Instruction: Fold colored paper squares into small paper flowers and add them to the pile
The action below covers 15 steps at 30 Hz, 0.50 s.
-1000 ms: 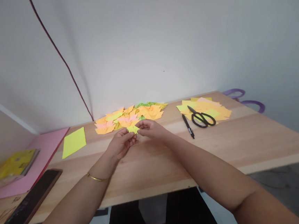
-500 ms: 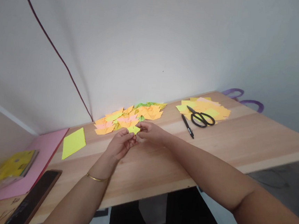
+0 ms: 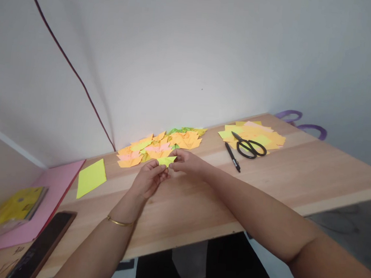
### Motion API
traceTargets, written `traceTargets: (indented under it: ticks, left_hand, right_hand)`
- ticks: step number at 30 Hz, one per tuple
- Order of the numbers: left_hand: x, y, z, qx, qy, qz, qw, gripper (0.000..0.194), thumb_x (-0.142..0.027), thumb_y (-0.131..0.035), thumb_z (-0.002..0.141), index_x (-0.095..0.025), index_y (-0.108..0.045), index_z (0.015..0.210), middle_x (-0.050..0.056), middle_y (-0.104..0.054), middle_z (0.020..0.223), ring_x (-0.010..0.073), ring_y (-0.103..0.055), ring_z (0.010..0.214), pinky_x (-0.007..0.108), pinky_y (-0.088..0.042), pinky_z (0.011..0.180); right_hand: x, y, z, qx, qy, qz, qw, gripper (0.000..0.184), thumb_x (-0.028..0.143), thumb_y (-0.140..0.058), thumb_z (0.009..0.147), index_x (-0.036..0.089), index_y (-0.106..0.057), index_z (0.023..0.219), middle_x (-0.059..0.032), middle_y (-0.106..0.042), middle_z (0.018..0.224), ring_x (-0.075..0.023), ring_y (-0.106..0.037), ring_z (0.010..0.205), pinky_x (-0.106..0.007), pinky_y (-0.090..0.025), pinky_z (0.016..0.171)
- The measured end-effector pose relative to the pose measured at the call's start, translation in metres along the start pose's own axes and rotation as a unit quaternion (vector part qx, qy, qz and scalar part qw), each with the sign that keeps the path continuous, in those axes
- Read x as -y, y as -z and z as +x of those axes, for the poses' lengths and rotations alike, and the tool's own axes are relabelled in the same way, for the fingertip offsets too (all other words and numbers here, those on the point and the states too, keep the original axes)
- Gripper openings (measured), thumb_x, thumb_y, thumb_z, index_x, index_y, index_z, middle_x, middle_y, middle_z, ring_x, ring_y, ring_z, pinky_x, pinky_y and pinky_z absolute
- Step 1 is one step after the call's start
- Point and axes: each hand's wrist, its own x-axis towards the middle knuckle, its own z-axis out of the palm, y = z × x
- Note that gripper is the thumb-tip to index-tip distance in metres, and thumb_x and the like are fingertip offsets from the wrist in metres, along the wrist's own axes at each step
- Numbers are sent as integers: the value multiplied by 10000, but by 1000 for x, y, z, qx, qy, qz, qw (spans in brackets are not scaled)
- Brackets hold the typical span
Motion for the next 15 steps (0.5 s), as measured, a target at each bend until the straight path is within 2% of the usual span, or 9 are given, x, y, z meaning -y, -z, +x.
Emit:
traceTargets:
  ticks: [7,11,15]
  left_hand:
    - [0,-1,0,-17,-14,23,999,220,-254,-743,618,-133,-575,692,-3,-600,604,63,-509,499,244,-475,628]
    - [-1,-2,0,-19,-18,35,999,213,-244,-744,612,-130,-571,663,4,-601,593,65,-507,498,230,-458,608]
    - [0,-1,1,-13,-24,48,998,194,-248,-727,626,-134,-576,672,8,-602,592,74,-511,506,223,-442,579]
  right_hand:
    - [7,-3,-1,-64,38,-55,996,338,366,-618,701,165,-576,969,54,-444,602,-89,-443,563,-235,-355,560]
    - [9,-2,-2,-74,49,-40,995,246,388,-608,702,173,-555,810,41,-488,608,-95,-449,576,-245,-350,575]
    - [9,0,-2,-96,36,-45,994,284,439,-588,718,183,-469,686,36,-511,591,-86,-407,530,-245,-318,546]
